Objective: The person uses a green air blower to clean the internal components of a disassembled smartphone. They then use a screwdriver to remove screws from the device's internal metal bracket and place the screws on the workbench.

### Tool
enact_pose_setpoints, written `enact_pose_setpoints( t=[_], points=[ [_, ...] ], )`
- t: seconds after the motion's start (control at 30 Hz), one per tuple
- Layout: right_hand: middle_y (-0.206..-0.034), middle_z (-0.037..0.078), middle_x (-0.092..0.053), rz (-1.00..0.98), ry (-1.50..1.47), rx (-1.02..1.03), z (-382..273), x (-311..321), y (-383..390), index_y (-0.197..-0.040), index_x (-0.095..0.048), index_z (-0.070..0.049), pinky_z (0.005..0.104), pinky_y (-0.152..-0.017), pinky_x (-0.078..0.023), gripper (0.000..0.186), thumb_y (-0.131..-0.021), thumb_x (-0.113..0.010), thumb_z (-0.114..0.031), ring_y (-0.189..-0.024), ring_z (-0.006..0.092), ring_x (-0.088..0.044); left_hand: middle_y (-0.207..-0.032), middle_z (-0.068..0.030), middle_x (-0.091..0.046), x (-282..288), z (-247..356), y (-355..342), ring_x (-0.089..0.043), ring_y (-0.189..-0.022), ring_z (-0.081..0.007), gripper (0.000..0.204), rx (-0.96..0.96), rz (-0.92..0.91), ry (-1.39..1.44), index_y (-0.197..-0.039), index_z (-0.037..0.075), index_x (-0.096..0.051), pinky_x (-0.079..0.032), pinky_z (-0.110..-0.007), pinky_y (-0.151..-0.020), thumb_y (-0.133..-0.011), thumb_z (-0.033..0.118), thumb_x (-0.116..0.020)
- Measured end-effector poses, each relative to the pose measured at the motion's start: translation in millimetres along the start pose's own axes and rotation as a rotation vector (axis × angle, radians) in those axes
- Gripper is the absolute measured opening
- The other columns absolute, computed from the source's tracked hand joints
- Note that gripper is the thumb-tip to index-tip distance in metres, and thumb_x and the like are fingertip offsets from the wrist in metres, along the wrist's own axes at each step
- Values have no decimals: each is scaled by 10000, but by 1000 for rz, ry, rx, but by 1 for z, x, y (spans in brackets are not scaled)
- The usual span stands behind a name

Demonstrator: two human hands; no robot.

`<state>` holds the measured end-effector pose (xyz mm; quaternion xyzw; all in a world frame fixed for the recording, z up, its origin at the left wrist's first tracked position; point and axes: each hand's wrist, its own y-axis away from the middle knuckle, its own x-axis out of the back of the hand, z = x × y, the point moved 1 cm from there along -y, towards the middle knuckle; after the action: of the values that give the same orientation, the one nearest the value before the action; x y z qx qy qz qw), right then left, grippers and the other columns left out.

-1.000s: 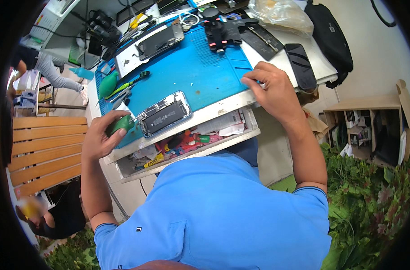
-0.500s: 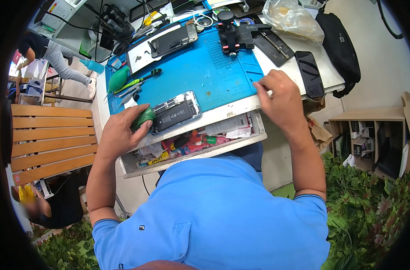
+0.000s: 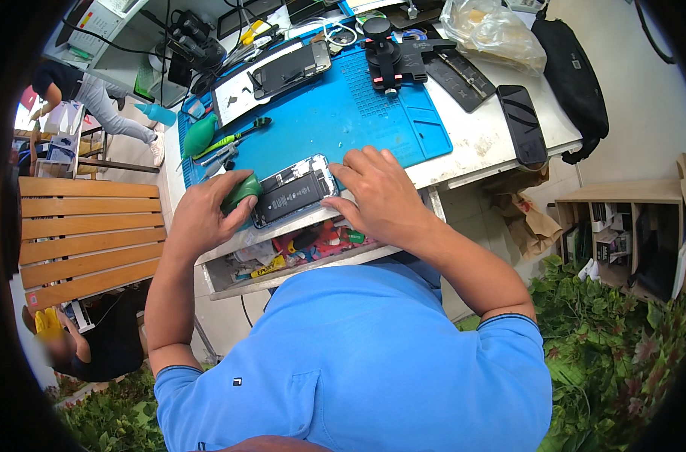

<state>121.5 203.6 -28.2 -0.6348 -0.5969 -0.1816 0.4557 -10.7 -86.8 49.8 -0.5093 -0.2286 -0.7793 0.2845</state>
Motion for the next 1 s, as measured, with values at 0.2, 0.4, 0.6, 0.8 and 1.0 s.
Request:
enact_pose_setpoints(
  t=[0.2,0.4,0.6,0.8,1.0],
  points=[
    [-1148,122,-716,-2,-16,-24,1,0,0,-1332,-784,3,452,-940,-491,523,-946,-915,-324,-1055,309,-645,-1167,-201,-817,13,-12,-26,-795,-989,-430,450,-33,-150,-3,-1426,116,-754,-628,-495,-869,-1039,340,-803],
    [-1135,116,-710,8,-15,-22,1,-2,0,-1338,-784,-4,451,-927,-485,525,-949,-907,-335,-1038,301,-636,-1199,-181,-753,23,-28,-50,-734,-1001,-404,463,-165,-132,-164,-1532,192,-718,-593,-495,-887,-1087,314,-766],
    [-1131,113,-707,2,6,-25,2,-3,1,-1339,-784,-9,449,-928,-482,519,-955,-900,-338,-1040,296,-632,-1200,-127,-740,32,-25,-73,-668,-1133,-345,460,-210,-196,-244,-1561,251,-709,-477,-505,-1050,-1104,287,-742],
    [-1131,109,-705,5,0,-26,2,-2,1,-1341,-784,-13,447,-925,-480,517,-958,-897,-340,-1040,294,-631,-1213,-108,-748,34,-34,-84,-661,-1102,-321,469,-295,-185,-240,-1573,271,-703,-432,-477,-1068,-1104,271,-735],
    [-1136,109,-706,6,-7,-25,3,-3,1,-1337,-786,-15,444,-923,-479,516,-954,-900,-340,-1040,293,-634,-1207,-104,-753,36,-29,-86,-678,-1121,-319,462,-265,-245,-257,-1562,260,-712,-423,-490,-1102,-1101,265,-735]
  ],
)
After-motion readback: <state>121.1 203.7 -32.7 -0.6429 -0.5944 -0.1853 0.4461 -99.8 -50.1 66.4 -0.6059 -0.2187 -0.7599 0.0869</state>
